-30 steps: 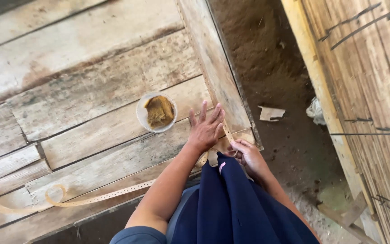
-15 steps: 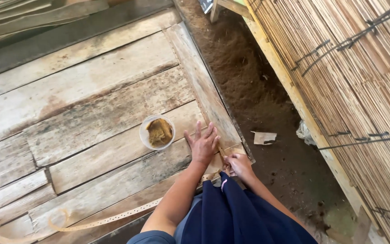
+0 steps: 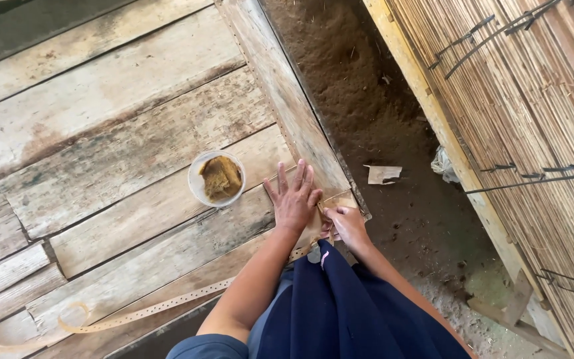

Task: Applying adhesive to flexible wooden strips and attaching them to a wooden surface

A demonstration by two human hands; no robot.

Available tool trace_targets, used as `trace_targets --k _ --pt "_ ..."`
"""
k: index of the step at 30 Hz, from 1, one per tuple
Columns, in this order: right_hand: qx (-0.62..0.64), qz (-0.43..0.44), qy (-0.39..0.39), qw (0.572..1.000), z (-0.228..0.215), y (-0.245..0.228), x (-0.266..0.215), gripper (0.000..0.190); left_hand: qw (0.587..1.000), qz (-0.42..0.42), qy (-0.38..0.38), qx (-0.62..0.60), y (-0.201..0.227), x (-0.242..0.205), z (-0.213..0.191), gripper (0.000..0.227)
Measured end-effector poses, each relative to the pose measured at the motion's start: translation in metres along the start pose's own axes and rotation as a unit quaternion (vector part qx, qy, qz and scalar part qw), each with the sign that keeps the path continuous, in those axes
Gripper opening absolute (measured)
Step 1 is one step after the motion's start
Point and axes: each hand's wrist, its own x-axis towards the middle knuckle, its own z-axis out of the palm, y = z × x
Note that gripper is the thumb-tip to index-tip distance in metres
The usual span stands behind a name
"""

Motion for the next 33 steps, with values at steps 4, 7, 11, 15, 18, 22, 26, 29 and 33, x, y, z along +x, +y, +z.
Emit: trace_targets --k 4,7,11,15,18,22,26,29,33 --pt "0.013 -0.008 0.002 1.000 0.000 0.002 0.003 0.026 0.999 0.016 -0.032 0.020 0.001 0.001 -0.008 0.075" --pt "-0.010 -0.008 0.006 1.000 0.002 -0.001 0.003 0.028 0.998 0.019 -0.061 0.020 0.001 0.001 -0.010 0.082" --pt "-0.056 -0.011 0.014 0.998 0.002 -0.002 0.009 0.028 0.994 0.024 -0.103 0.003 0.002 0.001 -0.021 0.092" --pt "-0.069 -0.014 0.003 0.997 0.001 -0.003 0.010 0.028 0.993 0.031 -0.117 -0.006 0.004 0.000 -0.032 0.099" --pt "-0.041 -0.003 0.004 0.999 -0.002 -0.001 0.004 0.026 0.991 0.027 -0.133 -0.008 0.004 0.001 -0.035 0.101" --pt "0.052 0.044 -0.034 0.997 -0.008 0.000 -0.007 0.028 0.988 0.031 -0.152 -0.013 0.005 0.003 -0.039 0.108" --pt "0.113 0.029 -0.041 0.992 -0.007 0.005 -0.004 0.023 0.988 0.038 -0.149 -0.010 0.006 0.002 -0.043 0.117" --pt "0.095 0.022 -0.019 0.995 -0.006 -0.008 -0.020 0.021 0.988 0.041 -0.147 -0.011 0.006 0.002 -0.046 0.120" --pt "0.095 0.016 -0.001 0.995 -0.004 0.017 0.000 0.020 0.988 0.047 -0.145 -0.010 0.005 0.001 -0.042 0.121"
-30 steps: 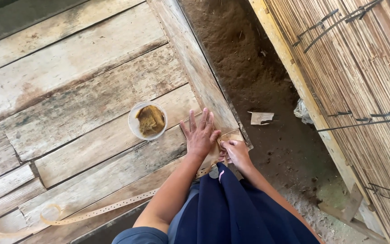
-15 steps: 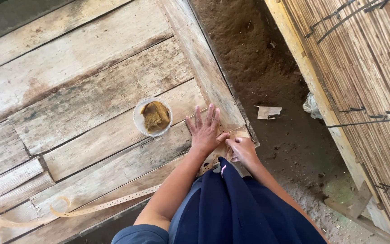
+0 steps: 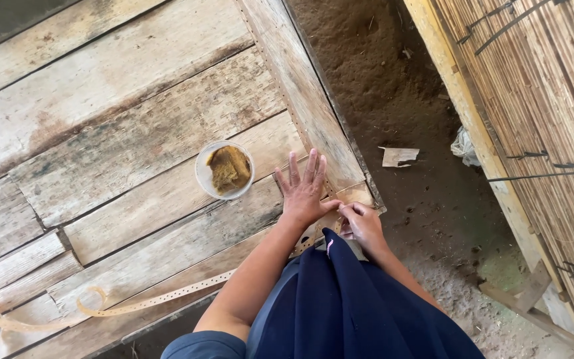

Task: Applying adhesive to flexible wooden strips and attaching them to a wooden surface

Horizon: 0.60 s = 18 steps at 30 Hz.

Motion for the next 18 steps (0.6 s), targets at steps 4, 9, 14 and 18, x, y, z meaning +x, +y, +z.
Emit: trace_targets --k 4,9,14,18 --pt "0.080 0.041 -0.032 0.995 0.003 -0.021 -0.033 0.023 1.000 -0.001 -0.005 0.001 0.001 0.001 -0.002 0.123" --pt "0.153 0.051 -0.052 0.986 0.000 0.009 -0.027 0.025 1.000 -0.003 -0.012 0.003 0.000 0.003 0.003 0.124" --pt "0.154 0.017 -0.027 0.988 -0.011 0.020 -0.025 0.039 1.000 -0.003 -0.010 0.003 0.000 0.003 0.003 0.126" --pt "0.142 0.015 -0.016 0.990 -0.020 0.042 -0.007 0.029 1.000 -0.005 -0.024 0.003 0.001 0.003 -0.001 0.125"
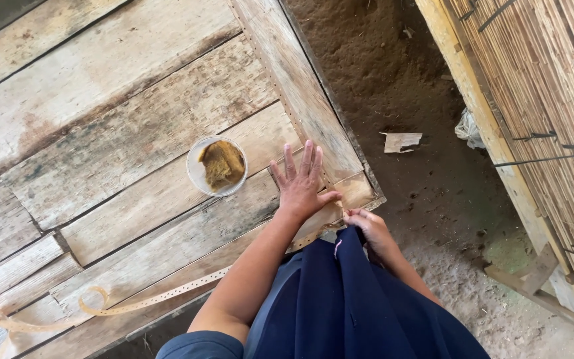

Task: Applying adhesive to flexible wooden strips and attaching them to a wooden surface

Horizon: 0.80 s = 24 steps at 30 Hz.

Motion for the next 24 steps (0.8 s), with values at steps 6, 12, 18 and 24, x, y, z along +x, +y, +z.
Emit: trace_targets --k 6,12,18,24 --pt "-0.006 0.006 -0.014 1.000 0.010 -0.040 -0.036 0.004 1.000 -0.003 -0.019 -0.007 0.001 0.000 -0.004 0.122" --pt "-0.037 0.008 -0.050 0.998 -0.006 -0.014 -0.022 0.035 1.000 -0.007 -0.017 0.008 0.002 0.000 -0.005 0.123" --pt "-0.054 -0.022 -0.019 0.998 -0.019 0.004 -0.009 0.045 1.000 -0.006 -0.014 0.015 0.001 0.001 -0.002 0.122" --pt "0.030 0.062 -0.039 0.997 -0.045 0.051 0.028 0.028 1.000 -0.002 -0.019 0.011 0.000 0.002 -0.002 0.124"
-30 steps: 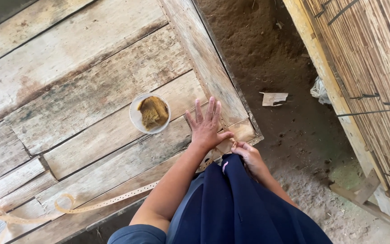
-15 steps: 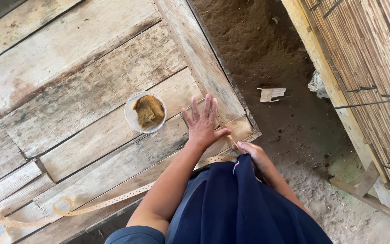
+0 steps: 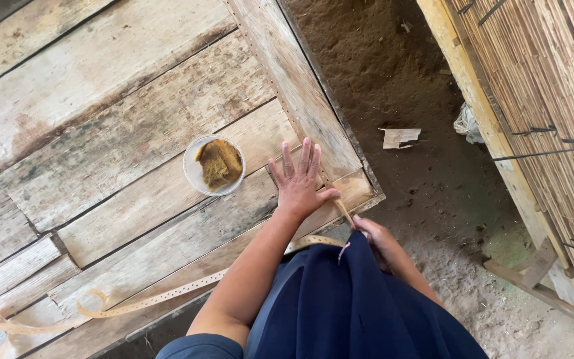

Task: Applying adhesive to flexible wooden strips and attaching them to a wooden surface

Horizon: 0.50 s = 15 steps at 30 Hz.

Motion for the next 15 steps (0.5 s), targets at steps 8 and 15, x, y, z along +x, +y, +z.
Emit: trace_targets --k 8,15 --pt "-0.135 -0.079 0.129 0.979 -0.050 0.037 0.021 0.052 1.000 -0.003 -0.023 -0.002 -0.001 0.000 -0.002 0.120" --pt "-0.438 -0.389 0.184 0.789 0.034 -0.041 -0.014 0.027 1.000 0.001 0.008 0.013 0.001 0.001 0.004 0.120"
